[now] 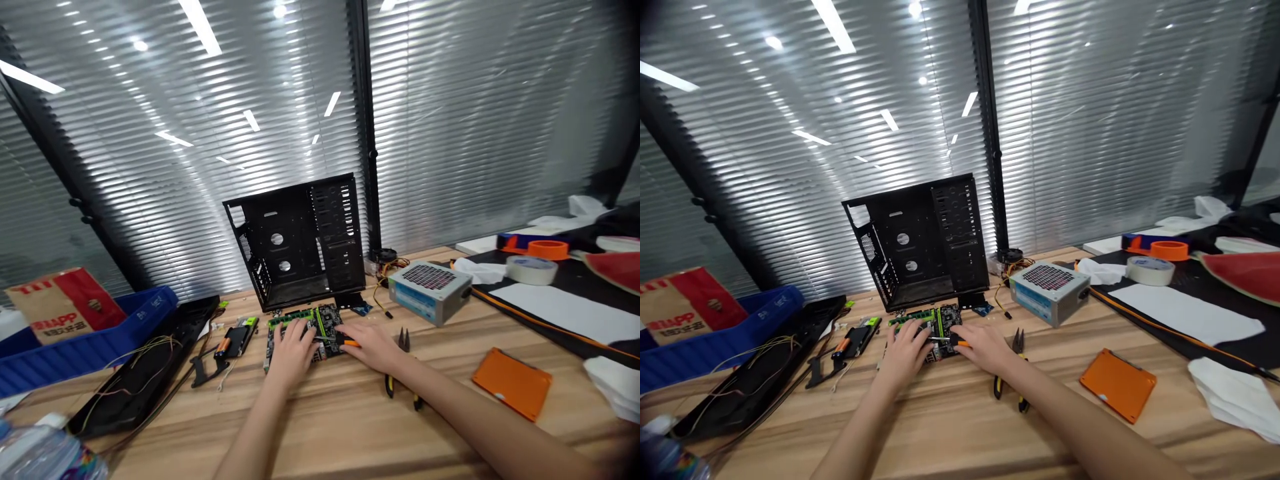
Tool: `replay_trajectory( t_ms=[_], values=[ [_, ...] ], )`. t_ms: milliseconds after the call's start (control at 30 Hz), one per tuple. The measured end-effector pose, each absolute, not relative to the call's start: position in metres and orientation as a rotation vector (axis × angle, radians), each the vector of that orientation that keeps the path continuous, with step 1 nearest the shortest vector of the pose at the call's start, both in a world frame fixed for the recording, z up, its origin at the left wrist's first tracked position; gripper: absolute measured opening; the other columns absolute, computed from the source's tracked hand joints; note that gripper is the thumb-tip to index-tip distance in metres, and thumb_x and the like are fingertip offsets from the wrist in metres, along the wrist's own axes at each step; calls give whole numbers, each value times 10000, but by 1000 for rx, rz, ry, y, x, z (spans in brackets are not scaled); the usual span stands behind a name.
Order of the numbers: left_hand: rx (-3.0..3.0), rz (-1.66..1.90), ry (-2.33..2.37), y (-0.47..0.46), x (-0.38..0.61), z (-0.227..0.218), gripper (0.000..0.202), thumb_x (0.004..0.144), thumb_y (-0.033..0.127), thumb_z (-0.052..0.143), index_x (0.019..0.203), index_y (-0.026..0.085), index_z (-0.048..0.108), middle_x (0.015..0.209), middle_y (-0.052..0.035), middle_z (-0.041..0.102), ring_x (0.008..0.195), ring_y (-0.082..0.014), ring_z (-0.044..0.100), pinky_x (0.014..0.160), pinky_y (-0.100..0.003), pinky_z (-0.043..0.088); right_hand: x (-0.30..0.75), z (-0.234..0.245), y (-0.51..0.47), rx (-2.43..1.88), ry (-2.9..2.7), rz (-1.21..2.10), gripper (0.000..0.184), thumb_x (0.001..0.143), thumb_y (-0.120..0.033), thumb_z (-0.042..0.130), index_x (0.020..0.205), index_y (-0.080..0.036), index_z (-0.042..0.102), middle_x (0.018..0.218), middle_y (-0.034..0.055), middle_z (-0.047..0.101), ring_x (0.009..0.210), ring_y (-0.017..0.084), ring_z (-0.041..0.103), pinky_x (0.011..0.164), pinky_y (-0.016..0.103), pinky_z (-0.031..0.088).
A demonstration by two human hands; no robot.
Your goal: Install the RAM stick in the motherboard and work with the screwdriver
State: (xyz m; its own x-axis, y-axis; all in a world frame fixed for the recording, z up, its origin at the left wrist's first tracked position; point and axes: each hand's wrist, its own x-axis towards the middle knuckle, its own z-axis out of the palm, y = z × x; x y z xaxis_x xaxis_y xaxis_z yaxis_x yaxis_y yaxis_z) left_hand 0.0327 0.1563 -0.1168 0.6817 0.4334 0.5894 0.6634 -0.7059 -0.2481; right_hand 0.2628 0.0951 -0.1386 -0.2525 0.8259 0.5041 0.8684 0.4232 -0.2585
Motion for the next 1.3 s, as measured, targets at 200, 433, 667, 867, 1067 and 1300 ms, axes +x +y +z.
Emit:
replay_trajectory(
  t_ms=[200,433,667,867,1067,1300],
  values=[
    [-2465,-717,-775,140,45,-117,256,938,377,511,1148,275,616,1265,-78,613,1216,-248,497,1060,-482,254,263,-142,96,-1383,-2125,-130,350,895,-309,581,1226,-195,594,1145,104,689,1028,252,656,862,386,532],
    [-2374,-747,-686,127,63,-127,221,935,384,526,1078,260,643,1193,-68,659,1177,-232,536,1055,-449,244,264,-149,98,-1272,-2157,-221,380,883,-320,593,1246,-207,592,1129,114,697,988,246,672,847,373,545],
    [-2334,-787,-677,129,61,-130,200,940,377,526,1052,258,643,1196,-56,670,1178,-227,547,1051,-452,249,264,-145,96,-1244,-2197,-282,405,897,-366,583,1261,-188,584,1071,115,712,926,246,685,789,363,555],
    [-2357,-714,-723,128,64,-132,234,937,342,527,1101,239,658,1251,-88,643,1211,-264,530,1059,-461,251,263,-145,97,-1204,-2199,-322,405,904,-384,570,1264,-199,579,1057,117,716,924,226,684,805,337,545],
    [-2365,-684,-758,128,65,-135,269,944,298,507,1172,236,634,1303,-92,612,1213,-265,528,1064,-472,241,263,-144,97,-1209,-2151,-269,423,887,-406,588,1241,-174,589,1120,135,697,961,241,682,817,349,550],
    [-2357,-701,-747,138,62,-141,263,963,259,460,1159,225,631,1283,-86,624,1112,-228,579,1064,-459,250,265,-146,98,-1227,-2108,-124,474,841,-404,642,1259,-191,576,1190,130,667,1018,240,664,879,362,535]
  ],
)
